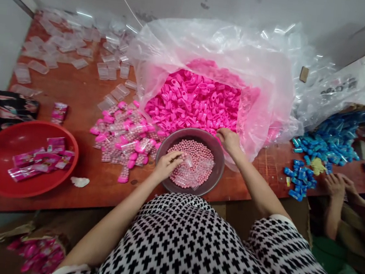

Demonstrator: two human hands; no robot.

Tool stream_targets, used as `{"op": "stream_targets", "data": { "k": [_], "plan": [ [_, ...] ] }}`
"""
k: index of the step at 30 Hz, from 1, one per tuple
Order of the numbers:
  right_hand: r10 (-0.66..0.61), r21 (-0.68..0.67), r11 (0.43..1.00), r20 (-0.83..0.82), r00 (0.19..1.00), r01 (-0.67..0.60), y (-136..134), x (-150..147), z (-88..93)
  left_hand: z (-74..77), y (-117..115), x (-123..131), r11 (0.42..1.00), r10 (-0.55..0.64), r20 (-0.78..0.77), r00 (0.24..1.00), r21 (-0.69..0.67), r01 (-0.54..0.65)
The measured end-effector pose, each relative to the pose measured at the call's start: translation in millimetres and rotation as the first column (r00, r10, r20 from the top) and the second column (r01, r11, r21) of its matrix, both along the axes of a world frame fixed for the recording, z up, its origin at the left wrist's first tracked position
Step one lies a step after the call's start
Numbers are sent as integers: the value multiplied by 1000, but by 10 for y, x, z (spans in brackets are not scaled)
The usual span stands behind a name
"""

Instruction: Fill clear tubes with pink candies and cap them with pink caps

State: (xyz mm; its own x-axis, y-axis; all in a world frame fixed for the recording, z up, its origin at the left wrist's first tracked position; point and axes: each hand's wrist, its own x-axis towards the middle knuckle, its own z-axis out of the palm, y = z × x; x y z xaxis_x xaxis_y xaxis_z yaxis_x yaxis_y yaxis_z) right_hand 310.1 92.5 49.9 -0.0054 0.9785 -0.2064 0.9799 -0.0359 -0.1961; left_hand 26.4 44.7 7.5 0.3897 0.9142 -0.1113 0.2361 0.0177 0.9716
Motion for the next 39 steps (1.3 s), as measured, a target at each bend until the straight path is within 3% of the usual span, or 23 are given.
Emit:
{"op": "stream_targets", "data": {
  "k": [2,5,11,15,17,19,22,24,28,33,36,39],
  "plan": [
    [-19,-12,1000,140,990,21,200,133,-50,33,9,18,999,-33,-3,999,-7,33],
    [106,-58,994,262,959,-95,393,188,-145,53,27,50,998,-1,3,1000,-64,1],
    [232,-28,971,347,909,-237,468,139,-293,20,68,126,929,211,270,940,-355,-107],
    [202,25,976,280,938,-218,444,328,-291,64,70,147,817,381,384,841,-566,-111],
    [137,147,976,170,976,-163,408,453,-259,90,66,154,784,423,420,803,-613,-92],
    [23,292,956,15,1000,-26,335,519,-197,104,60,173,782,424,445,789,-619,-71],
    [-108,364,915,-198,974,175,152,399,-39,107,38,239,814,388,420,821,-574,-91],
    [-67,319,934,-289,955,162,4,173,90,115,18,296,853,349,372,860,-507,-127],
    [187,254,964,-424,886,-82,-255,-352,312,199,-24,363,945,235,265,935,-286,-157],
    [504,225,864,-408,761,-451,-449,-584,451,347,-53,328,993,115,164,980,-51,-108],
    [585,146,808,-313,748,-571,-493,-540,479,364,-52,277,998,57,98,994,29,-60],
    [579,86,812,-246,777,-577,-510,-478,477,341,-47,219,994,71,38,997,76,-74]
  ]
}}
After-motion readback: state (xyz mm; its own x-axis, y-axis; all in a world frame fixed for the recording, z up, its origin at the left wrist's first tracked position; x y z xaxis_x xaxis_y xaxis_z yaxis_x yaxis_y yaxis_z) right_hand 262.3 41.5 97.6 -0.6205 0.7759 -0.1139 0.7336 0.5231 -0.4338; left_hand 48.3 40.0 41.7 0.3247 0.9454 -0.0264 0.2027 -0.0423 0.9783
